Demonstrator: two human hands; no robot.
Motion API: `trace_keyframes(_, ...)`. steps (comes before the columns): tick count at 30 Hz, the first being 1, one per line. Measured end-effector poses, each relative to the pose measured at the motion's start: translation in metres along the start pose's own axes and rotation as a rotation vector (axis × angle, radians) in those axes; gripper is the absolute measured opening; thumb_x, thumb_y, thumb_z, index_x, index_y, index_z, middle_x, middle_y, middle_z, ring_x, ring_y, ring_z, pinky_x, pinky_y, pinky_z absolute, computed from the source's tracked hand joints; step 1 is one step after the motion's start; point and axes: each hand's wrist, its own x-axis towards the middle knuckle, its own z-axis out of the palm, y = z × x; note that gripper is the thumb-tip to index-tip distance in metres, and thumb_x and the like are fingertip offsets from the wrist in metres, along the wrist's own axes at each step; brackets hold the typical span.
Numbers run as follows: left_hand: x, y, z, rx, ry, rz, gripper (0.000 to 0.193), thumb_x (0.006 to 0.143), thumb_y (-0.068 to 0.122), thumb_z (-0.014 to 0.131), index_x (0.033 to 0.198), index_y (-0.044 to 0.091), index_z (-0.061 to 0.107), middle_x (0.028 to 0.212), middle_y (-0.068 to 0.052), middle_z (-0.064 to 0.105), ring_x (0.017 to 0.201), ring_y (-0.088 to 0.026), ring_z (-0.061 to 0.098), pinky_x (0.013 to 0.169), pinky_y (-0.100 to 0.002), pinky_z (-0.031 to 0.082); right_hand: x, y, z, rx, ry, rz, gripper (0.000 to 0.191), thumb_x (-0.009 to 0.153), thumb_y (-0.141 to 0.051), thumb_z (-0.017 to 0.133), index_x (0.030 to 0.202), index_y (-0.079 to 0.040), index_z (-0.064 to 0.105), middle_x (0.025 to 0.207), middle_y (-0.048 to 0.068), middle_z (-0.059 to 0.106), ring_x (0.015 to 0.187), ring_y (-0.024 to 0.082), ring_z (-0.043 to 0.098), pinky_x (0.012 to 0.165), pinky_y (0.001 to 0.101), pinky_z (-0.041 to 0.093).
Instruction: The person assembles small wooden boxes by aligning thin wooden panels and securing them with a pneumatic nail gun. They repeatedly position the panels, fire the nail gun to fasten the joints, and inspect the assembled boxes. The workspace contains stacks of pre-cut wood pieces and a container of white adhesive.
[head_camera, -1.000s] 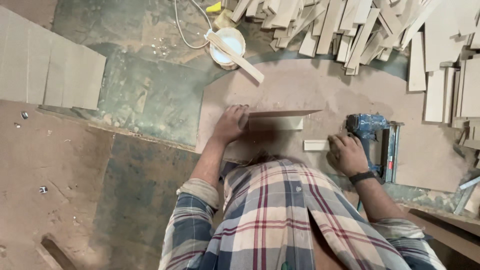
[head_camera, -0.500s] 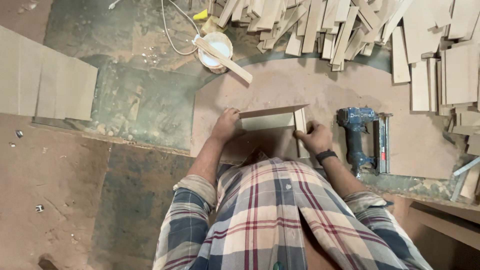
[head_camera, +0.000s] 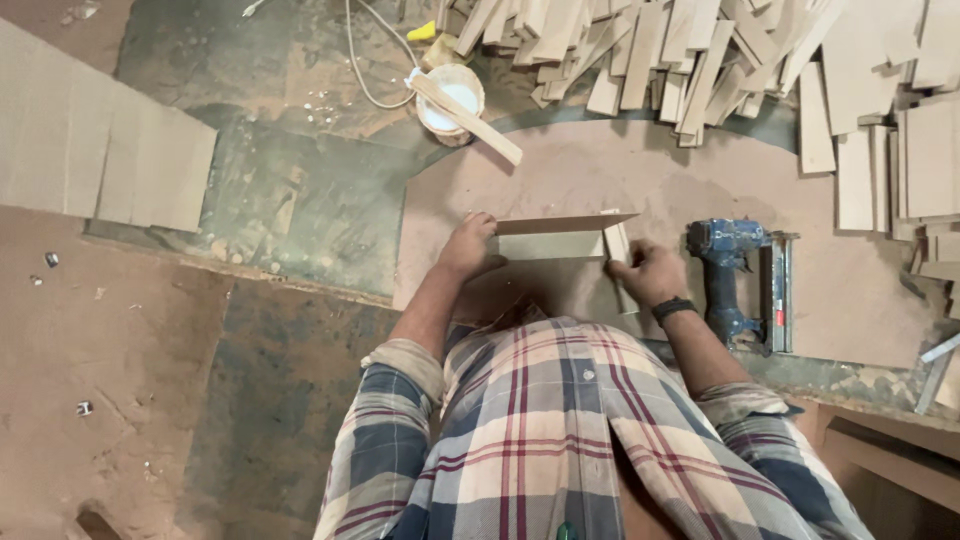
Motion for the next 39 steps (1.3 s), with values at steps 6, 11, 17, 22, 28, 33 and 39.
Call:
trace_keyframes(6, -0.001, -0.003, -0.006, -0.074, -0.036, -0.066, 0.068, 0.054, 0.026, 0.094, 0.112, 0.004, 0.067, 0.114, -0.015, 0.066, 0.112, -0.037, 0.059, 0.1, -0.044, 0.047, 0.004, 0.028, -0.018, 0.988, -0.002, 0.201, 0.02, 0.091, -0.019, 0.069, 0.103, -0.004, 0.074, 0.094, 0.009, 0.073, 0.084, 0.021, 0.068, 0.077, 0.0348, 0.058)
trace_keyframes(11, -0.004, -0.005, -0.01, -0.24, 0.1, -0.104, 0.048, 0.073, 0.021, 0.082, 0.117, 0.007, 0.072, 0.114, -0.014, 0.072, 0.107, -0.034, 0.068, 0.095, -0.042, 0.054, 0.0, 0.049, -0.045, 1.359, -0.014, 0.213, 0.02, 0.097, -0.003, 0.055, 0.114, -0.007, 0.064, 0.097, 0.008, 0.072, 0.083, 0.02, 0.07, 0.075, 0.0331, 0.061)
trace_keyframes(17, 0.007, 0.002, 0.002, -0.172, -0.039, -0.227, 0.032, 0.078, 0.029, 0.08, 0.106, 0.015, 0.078, 0.1, -0.014, 0.075, 0.094, -0.034, 0.071, 0.084, -0.044, 0.056, -0.003, 0.066, -0.028, 0.776, 0.003, 0.266, 0.036, 0.097, -0.008, 0.061, 0.133, -0.005, 0.067, 0.112, 0.013, 0.072, 0.092, 0.023, 0.066, 0.078, 0.034, 0.058)
trace_keyframes(22, 0.011, 0.017, 0.034, -0.021, -0.037, -0.206, 0.026, 0.092, 0.044, 0.074, 0.098, 0.02, 0.081, 0.092, -0.015, 0.075, 0.086, -0.036, 0.072, 0.077, -0.046, 0.058, -0.032, 0.073, -0.006, 0.149, -0.064, -0.011, 0.073, 0.077, -0.017, 0.082, 0.145, -0.015, 0.055, 0.123, 0.015, 0.067, 0.104, 0.028, 0.069, 0.085, 0.0385, 0.058)
trace_keyframes(28, 0.019, 0.033, 0.036, -0.204, -0.006, -0.032, 0.03, 0.087, 0.041, 0.067, 0.1, 0.017, 0.077, 0.095, -0.015, 0.075, 0.086, -0.035, 0.072, 0.075, -0.044, 0.058, -0.051, 0.041, 0.009, -0.004, -0.308, -0.333, 0.07, 0.079, -0.031, 0.076, 0.145, -0.018, 0.056, 0.116, 0.017, 0.072, 0.099, 0.033, 0.071, 0.086, 0.0421, 0.057)
trace_keyframes(33, 0.033, 0.039, 0.02, -0.171, -0.223, 0.104, 0.026, 0.091, 0.029, 0.057, 0.102, 0.016, 0.077, 0.098, -0.014, 0.075, 0.09, -0.035, 0.071, 0.08, -0.044, 0.056, -0.039, 0.015, 0.045, -0.082, -0.463, -0.499, 0.056, 0.091, -0.043, 0.066, 0.141, -0.019, 0.058, 0.107, 0.019, 0.075, 0.098, 0.036, 0.07, 0.089, 0.0435, 0.056)
trace_keyframes(39, 0.044, 0.041, 0.016, -0.23, -0.375, -0.009, 0.025, 0.094, 0.023, 0.052, 0.104, 0.018, 0.075, 0.096, -0.012, 0.076, 0.089, -0.03, 0.072, 0.08, -0.043, 0.056, -0.031, -0.01, 0.081, -0.101, -0.477, -0.602, 0.083, 0.094, -0.051, 0.058, 0.154, 0.001, 0.034, 0.112, 0.032, 0.067, 0.093, 0.045, 0.067, 0.085, 0.0492, 0.054)
